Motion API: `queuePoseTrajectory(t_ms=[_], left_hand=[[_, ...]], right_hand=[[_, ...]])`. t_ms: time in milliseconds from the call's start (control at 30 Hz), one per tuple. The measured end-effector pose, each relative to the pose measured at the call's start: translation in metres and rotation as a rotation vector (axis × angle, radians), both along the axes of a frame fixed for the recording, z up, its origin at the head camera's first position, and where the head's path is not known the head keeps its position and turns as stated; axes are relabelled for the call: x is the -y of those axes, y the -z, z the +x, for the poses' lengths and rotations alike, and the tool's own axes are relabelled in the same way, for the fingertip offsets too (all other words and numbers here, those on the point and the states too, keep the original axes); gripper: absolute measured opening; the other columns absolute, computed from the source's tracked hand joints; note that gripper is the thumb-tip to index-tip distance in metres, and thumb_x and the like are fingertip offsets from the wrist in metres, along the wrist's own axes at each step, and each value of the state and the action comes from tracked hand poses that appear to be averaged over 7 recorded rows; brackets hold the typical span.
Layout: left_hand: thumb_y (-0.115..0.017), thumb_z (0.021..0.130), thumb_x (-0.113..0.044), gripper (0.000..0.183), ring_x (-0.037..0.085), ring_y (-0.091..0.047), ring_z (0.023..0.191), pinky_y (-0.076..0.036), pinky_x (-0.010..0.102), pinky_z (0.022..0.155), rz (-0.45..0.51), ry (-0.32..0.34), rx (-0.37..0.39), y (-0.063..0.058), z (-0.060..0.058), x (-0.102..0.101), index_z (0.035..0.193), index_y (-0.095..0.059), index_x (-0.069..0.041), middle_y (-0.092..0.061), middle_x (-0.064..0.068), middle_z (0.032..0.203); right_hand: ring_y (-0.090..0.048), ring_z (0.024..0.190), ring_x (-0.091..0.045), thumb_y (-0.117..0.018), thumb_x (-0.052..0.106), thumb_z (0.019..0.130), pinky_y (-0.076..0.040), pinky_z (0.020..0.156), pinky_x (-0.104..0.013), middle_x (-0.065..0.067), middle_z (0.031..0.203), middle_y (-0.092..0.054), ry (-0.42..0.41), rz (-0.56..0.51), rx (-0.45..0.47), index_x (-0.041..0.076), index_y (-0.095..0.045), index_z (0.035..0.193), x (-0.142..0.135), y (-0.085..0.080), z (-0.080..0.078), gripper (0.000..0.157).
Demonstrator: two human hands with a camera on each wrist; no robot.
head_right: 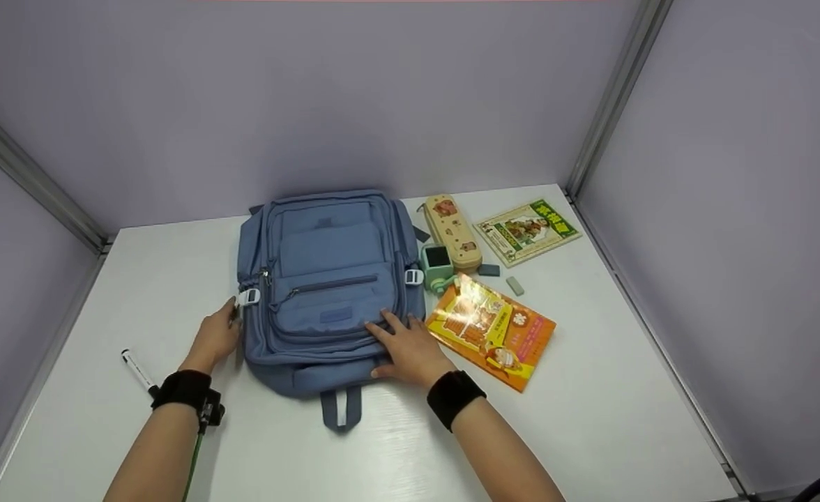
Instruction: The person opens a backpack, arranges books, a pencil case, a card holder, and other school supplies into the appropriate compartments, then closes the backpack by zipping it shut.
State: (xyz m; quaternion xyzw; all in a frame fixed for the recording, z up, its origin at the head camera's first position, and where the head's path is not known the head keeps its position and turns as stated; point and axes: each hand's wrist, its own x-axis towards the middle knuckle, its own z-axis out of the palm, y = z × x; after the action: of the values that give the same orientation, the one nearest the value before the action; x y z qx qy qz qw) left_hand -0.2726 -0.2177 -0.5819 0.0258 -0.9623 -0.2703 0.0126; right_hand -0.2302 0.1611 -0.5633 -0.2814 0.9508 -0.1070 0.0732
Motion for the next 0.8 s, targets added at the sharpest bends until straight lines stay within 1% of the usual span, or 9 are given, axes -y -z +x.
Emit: queuePoseTrajectory(t_ms=[67, 233, 333, 400, 500, 567, 667, 800], left_hand=[[-0.047, 0.098, -0.002, 0.045, 0.049, -0.054, 0.115, -0.041, 0.055, 0.098, 0.019, -0.001, -0.005, 0.000, -0.001, 0.001, 0.141, -0.042, 0.011, -0.056, 0.032, 0.127], [-0.046, 0.097, 0.001, 0.041, 0.046, -0.055, 0.116, -0.041, 0.053, 0.098, 0.097, -0.029, 0.003, 0.000, -0.006, 0.001, 0.136, -0.047, 0.011, -0.059, 0.031, 0.122], [-0.043, 0.098, 0.002, 0.041, 0.047, -0.053, 0.117, -0.040, 0.053, 0.099, 0.157, -0.055, 0.011, 0.003, -0.009, 0.001, 0.137, -0.044, 0.014, -0.057, 0.033, 0.123], [-0.041, 0.097, 0.003, 0.041, 0.048, -0.052, 0.118, -0.039, 0.052, 0.101, 0.186, -0.065, -0.001, 0.005, -0.011, 0.002, 0.135, -0.043, 0.017, -0.055, 0.036, 0.123], [-0.039, 0.096, 0.004, 0.038, 0.049, -0.051, 0.119, -0.039, 0.051, 0.102, 0.186, -0.066, -0.021, 0.007, -0.013, 0.002, 0.130, -0.046, 0.020, -0.054, 0.038, 0.124], [-0.039, 0.095, 0.005, 0.037, 0.049, -0.051, 0.118, -0.039, 0.051, 0.101, 0.179, -0.064, -0.025, 0.007, -0.013, 0.002, 0.126, -0.050, 0.020, -0.055, 0.038, 0.123], [-0.040, 0.094, 0.003, 0.035, 0.048, -0.054, 0.115, -0.041, 0.051, 0.099, 0.183, -0.072, -0.008, 0.006, -0.014, 0.001, 0.122, -0.056, 0.018, -0.058, 0.035, 0.120], [-0.040, 0.092, 0.002, 0.035, 0.046, -0.056, 0.113, -0.043, 0.050, 0.096, 0.208, -0.098, 0.017, 0.005, -0.015, -0.001, 0.118, -0.060, 0.015, -0.061, 0.032, 0.117]], right_hand=[[-0.032, 0.134, -0.052, -0.067, 0.062, 0.083, -0.038, 0.100, -0.060, -0.010, 0.161, -0.021, 0.002, 0.003, 0.003, 0.031, -0.029, 0.155, 0.000, 0.000, 0.000, 0.087], [-0.030, 0.136, -0.051, -0.067, 0.062, 0.083, -0.038, 0.100, -0.060, -0.008, 0.161, -0.020, 0.021, 0.002, 0.020, 0.033, -0.029, 0.155, 0.001, -0.001, 0.000, 0.087], [-0.030, 0.136, -0.051, -0.068, 0.062, 0.083, -0.038, 0.100, -0.060, -0.007, 0.162, -0.019, 0.022, 0.000, 0.021, 0.033, -0.028, 0.155, 0.001, -0.001, 0.000, 0.087], [-0.030, 0.136, -0.050, -0.067, 0.062, 0.083, -0.038, 0.100, -0.060, -0.007, 0.162, -0.019, 0.018, 0.001, 0.015, 0.033, -0.028, 0.155, 0.001, -0.001, 0.000, 0.087], [-0.030, 0.136, -0.051, -0.067, 0.063, 0.083, -0.038, 0.100, -0.060, -0.008, 0.161, -0.019, 0.006, 0.001, 0.004, 0.032, -0.028, 0.156, 0.000, 0.000, 0.000, 0.088], [-0.031, 0.136, -0.051, -0.066, 0.062, 0.083, -0.038, 0.100, -0.060, -0.009, 0.161, -0.020, -0.001, -0.001, 0.000, 0.031, -0.029, 0.156, 0.000, 0.001, 0.000, 0.087], [-0.031, 0.135, -0.052, -0.066, 0.063, 0.084, -0.038, 0.100, -0.060, -0.010, 0.161, -0.021, -0.010, -0.006, 0.000, 0.030, -0.029, 0.156, -0.001, 0.001, 0.000, 0.087], [-0.032, 0.135, -0.052, -0.064, 0.063, 0.085, -0.038, 0.100, -0.060, -0.011, 0.161, -0.021, -0.014, 0.005, 0.000, 0.030, -0.028, 0.156, -0.002, 0.000, 0.000, 0.087]])
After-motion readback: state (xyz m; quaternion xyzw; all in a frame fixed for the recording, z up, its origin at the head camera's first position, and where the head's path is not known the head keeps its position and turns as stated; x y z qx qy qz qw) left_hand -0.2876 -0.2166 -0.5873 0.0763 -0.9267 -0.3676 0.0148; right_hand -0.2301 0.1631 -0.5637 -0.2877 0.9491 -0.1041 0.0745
